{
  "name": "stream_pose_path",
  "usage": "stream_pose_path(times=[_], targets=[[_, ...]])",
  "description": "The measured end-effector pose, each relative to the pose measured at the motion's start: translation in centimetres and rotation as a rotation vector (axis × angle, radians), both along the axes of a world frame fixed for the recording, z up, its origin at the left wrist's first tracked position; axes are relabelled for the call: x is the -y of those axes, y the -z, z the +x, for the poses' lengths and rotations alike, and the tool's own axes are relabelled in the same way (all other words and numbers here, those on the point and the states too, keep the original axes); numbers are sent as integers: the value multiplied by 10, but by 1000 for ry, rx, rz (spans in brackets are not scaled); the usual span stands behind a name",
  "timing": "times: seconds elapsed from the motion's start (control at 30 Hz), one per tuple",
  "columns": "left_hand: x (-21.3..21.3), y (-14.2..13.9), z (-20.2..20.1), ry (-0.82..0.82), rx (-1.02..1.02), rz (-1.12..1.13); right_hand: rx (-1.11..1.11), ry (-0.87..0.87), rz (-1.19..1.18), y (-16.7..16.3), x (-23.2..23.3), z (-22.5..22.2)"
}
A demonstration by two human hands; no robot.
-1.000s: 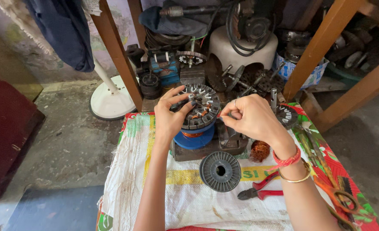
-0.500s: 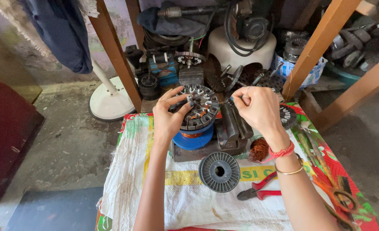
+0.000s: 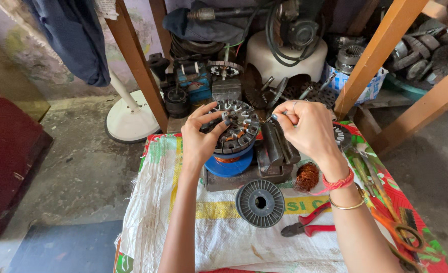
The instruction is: The person winds copper wire into the slots of a motor armature held in a vise. They pull wire from a spool, insert it into the slots, and use a metal tool to push the wire down. The person rotates the armature to access different slots and continues winding until the visible slots are filled.
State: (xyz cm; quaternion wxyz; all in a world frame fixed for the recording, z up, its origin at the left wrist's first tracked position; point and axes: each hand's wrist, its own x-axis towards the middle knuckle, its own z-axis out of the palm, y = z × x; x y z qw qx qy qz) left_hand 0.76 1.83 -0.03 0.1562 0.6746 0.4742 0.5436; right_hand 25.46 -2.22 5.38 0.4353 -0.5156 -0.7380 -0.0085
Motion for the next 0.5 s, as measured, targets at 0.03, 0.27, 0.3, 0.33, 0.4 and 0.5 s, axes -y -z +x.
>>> stream_pose_path(times=[0.03, 0.27, 0.3, 0.33, 0.4, 0.5], targets=[[1, -1, 0, 1, 9, -17, 1, 0, 8, 0, 0, -1], [2, -3, 1, 1, 19, -41, -24, -19, -21, -1, -1, 1], [2, -3, 1, -2, 15, -34, -33, -21, -51, -3, 1, 4], [2, -2, 1, -4, 14, -33, -41, -22, -81, -3, 1, 6], [1, -2, 2, -6, 13, -30, -73, 13, -19, -4, 1, 8], [1, -1, 1, -2, 20, -24, -99, 53, 39, -4, 0, 8]])
